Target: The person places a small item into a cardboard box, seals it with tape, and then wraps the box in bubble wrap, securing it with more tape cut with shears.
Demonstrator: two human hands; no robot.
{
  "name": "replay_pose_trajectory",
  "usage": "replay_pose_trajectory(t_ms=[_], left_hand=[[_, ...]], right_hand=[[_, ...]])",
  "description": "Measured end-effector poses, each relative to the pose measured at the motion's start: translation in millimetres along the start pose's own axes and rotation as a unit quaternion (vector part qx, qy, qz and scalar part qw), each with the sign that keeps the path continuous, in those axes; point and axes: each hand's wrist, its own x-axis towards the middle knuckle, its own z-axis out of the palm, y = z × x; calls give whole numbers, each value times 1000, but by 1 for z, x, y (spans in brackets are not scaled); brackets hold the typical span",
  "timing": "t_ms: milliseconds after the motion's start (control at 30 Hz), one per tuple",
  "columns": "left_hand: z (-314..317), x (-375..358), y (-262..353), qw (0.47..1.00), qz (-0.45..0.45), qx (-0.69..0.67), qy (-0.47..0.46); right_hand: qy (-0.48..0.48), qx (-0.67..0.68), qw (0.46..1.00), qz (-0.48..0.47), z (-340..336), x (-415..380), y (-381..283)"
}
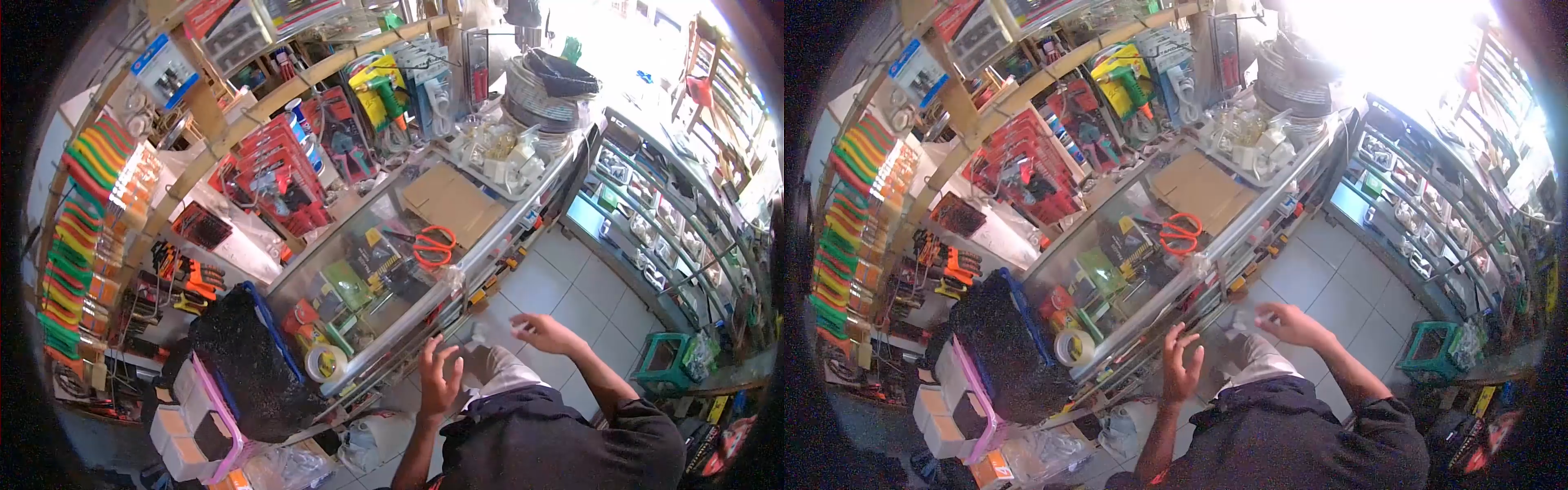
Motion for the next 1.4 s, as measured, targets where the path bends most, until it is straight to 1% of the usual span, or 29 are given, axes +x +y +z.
replay_pose_trajectory(t_ms=[100,200,267,333,400,467,500,600,633,700,800,833,900,933,1000,1033,1067,1133,1167,1233,1267,1300,1400], left_hand=[[-11,62,6,999,39,11,11],[-12,150,-5,997,72,-10,13],[-16,221,4,989,104,102,-4],[-4,289,-14,988,103,113,-27],[14,354,-40,989,68,119,-62],[41,397,-84,975,92,202,-29],[46,413,-89,964,106,245,-9],[55,427,-100,927,-3,365,-83],[56,431,-98,933,-21,351,-71],[54,432,-98,943,-61,324,-55],[41,434,-102,966,-62,249,-40],[37,435,-105,977,-50,205,0],[32,434,-107,990,-26,118,78],[27,432,-105,989,-28,109,94],[17,429,-101,988,-27,90,125],[9,431,-115,991,-32,51,118],[5,427,-121,991,-22,15,128],[-2,414,-100,987,0,-59,147],[-6,409,-95,982,-5,-79,172],[-14,392,-92,976,30,-61,208],[-17,385,-90,971,49,-52,228],[-15,377,-75,962,62,-56,259],[-20,342,-57,958,77,-49,271]], right_hand=[[76,156,984,-39,-19,38,4],[68,298,952,-30,-45,78,-22],[52,433,899,-31,-55,111,-32],[32,539,841,-40,-63,147,-32],[6,624,779,-63,-64,183,-27],[30,640,768,-19,-59,209,-27],[40,647,762,0,-60,218,-31],[23,671,741,16,-59,230,-35],[12,677,736,-1,-58,235,-32],[20,682,731,0,-61,240,-30],[24,697,716,29,-66,243,-35],[21,702,710,42,-66,246,-36],[19,695,718,14,-60,258,-35],[19,692,722,0,-56,262,-33],[30,650,758,-45,-50,271,-36],[37,628,774,-69,-49,274,-39],[79,569,813,-93,-46,277,-40],[163,438,872,-142,-42,283,-43],[160,417,881,-154,-46,284,-44],[150,372,899,-176,-68,273,-58],[154,367,895,-199,-70,274,-59],[158,363,891,-222,-72,276,-60],[162,319,887,-292,-91,274,-71]])
